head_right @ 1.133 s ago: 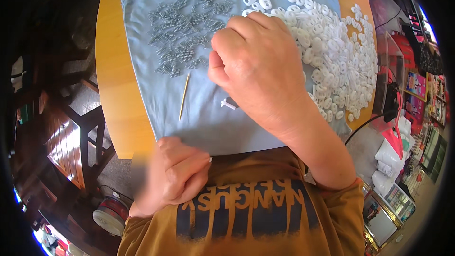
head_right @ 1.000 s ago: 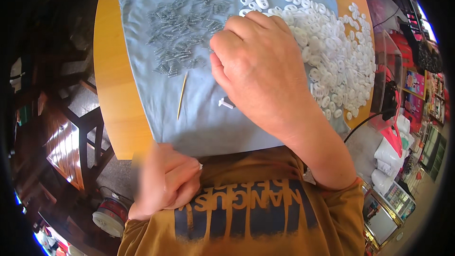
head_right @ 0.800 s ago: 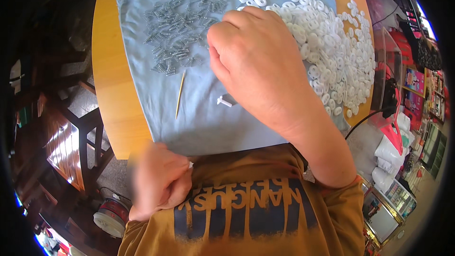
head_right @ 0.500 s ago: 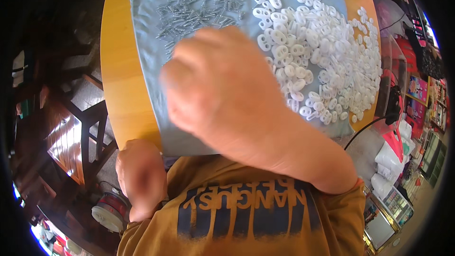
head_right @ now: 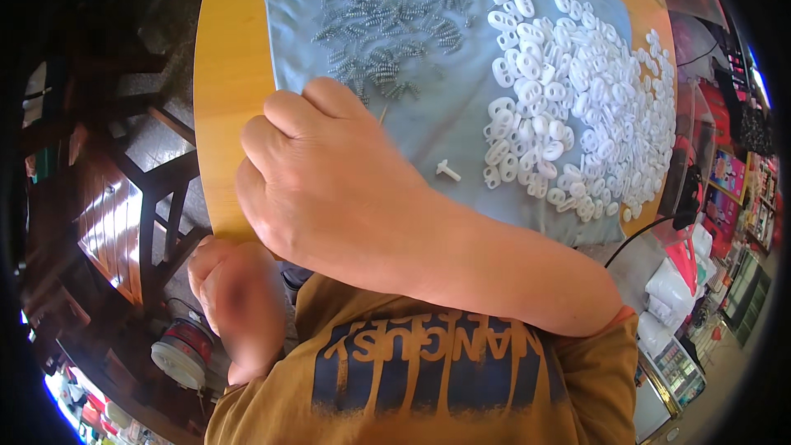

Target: Assembling small white plastic cord locks by inserting metal springs into the plastic housing.

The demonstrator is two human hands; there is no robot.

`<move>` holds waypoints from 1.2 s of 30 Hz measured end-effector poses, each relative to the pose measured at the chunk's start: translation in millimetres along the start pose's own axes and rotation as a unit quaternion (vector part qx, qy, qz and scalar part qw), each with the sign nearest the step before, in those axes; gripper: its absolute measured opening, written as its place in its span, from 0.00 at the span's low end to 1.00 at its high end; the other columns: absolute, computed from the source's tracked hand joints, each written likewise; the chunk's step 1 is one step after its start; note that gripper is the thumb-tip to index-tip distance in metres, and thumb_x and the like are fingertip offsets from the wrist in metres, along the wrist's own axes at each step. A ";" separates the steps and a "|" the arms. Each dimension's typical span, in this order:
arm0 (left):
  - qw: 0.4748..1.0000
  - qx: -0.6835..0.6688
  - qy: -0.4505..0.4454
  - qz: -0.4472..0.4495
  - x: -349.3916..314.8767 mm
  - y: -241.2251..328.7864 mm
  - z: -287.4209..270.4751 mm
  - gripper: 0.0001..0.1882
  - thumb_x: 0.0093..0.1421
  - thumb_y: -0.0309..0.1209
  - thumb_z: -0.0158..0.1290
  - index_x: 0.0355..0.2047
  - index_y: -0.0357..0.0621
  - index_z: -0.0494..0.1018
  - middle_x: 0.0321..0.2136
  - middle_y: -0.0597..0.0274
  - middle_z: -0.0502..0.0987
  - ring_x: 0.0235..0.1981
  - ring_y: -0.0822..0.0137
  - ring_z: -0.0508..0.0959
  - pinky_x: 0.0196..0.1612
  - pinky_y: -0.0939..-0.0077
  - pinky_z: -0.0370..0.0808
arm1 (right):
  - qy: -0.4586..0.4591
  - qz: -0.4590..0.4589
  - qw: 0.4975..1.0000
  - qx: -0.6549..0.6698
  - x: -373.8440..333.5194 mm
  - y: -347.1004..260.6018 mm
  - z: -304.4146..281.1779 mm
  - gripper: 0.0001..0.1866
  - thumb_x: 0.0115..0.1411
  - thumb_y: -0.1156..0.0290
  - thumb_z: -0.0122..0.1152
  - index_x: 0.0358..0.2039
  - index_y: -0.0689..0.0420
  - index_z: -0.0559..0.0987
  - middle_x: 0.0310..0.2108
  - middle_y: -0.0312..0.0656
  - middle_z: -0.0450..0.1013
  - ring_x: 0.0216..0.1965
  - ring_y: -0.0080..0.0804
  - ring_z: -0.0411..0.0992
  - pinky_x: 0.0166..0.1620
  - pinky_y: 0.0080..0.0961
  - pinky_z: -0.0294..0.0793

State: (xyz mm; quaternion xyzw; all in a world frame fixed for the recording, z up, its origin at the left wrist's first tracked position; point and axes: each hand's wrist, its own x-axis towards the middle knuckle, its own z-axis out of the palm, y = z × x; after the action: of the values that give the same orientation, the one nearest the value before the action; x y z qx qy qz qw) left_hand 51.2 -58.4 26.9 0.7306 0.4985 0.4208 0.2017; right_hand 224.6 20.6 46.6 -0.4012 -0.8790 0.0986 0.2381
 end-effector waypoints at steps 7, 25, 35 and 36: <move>0.984 -0.173 0.022 -0.016 4.0 10.6 9.7 0.15 0.49 0.17 0.57 0.35 0.40 0.66 0.26 0.59 0.73 0.23 0.66 0.72 0.29 0.70 0.65 | -0.025 0.128 0.942 0.311 -28.4 -22.1 -29.6 0.12 0.46 0.80 0.64 0.34 0.62 0.77 0.28 0.41 0.72 0.25 0.35 0.71 0.28 0.27 0.68; 0.988 0.123 -0.074 0.047 24.8 6.1 -0.8 0.18 0.50 0.29 0.56 0.42 0.36 0.74 0.38 0.53 0.73 0.36 0.59 0.71 0.38 0.69 0.65 | 0.027 0.136 0.925 0.353 -62.1 -10.3 -34.3 0.08 0.44 0.82 0.64 0.27 0.60 0.76 0.23 0.39 0.73 0.22 0.30 0.72 0.24 0.25 0.69; 0.922 0.321 -0.211 0.042 47.6 8.1 7.6 0.28 0.50 0.42 0.57 0.49 0.40 0.72 0.50 0.61 0.68 0.49 0.62 0.67 0.50 0.63 0.55 | 0.057 0.033 0.974 0.219 -80.7 -5.3 -12.1 0.10 0.39 0.79 0.66 0.24 0.57 0.76 0.20 0.34 0.70 0.19 0.28 0.68 0.20 0.21 0.62; 0.930 0.300 -0.206 0.044 48.8 5.2 7.0 0.27 0.51 0.41 0.57 0.49 0.40 0.72 0.50 0.61 0.68 0.49 0.63 0.67 0.51 0.62 0.54 | 0.060 0.035 0.974 0.216 -80.6 -4.9 -11.8 0.10 0.39 0.80 0.66 0.24 0.56 0.75 0.20 0.33 0.69 0.19 0.28 0.68 0.20 0.21 0.61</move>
State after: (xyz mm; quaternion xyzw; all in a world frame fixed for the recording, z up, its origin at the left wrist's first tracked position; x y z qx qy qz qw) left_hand 67.1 -15.9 46.9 0.8489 0.5163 0.0999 0.0529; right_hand 272.8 -43.5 31.2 -0.3760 -0.8063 0.2700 0.3681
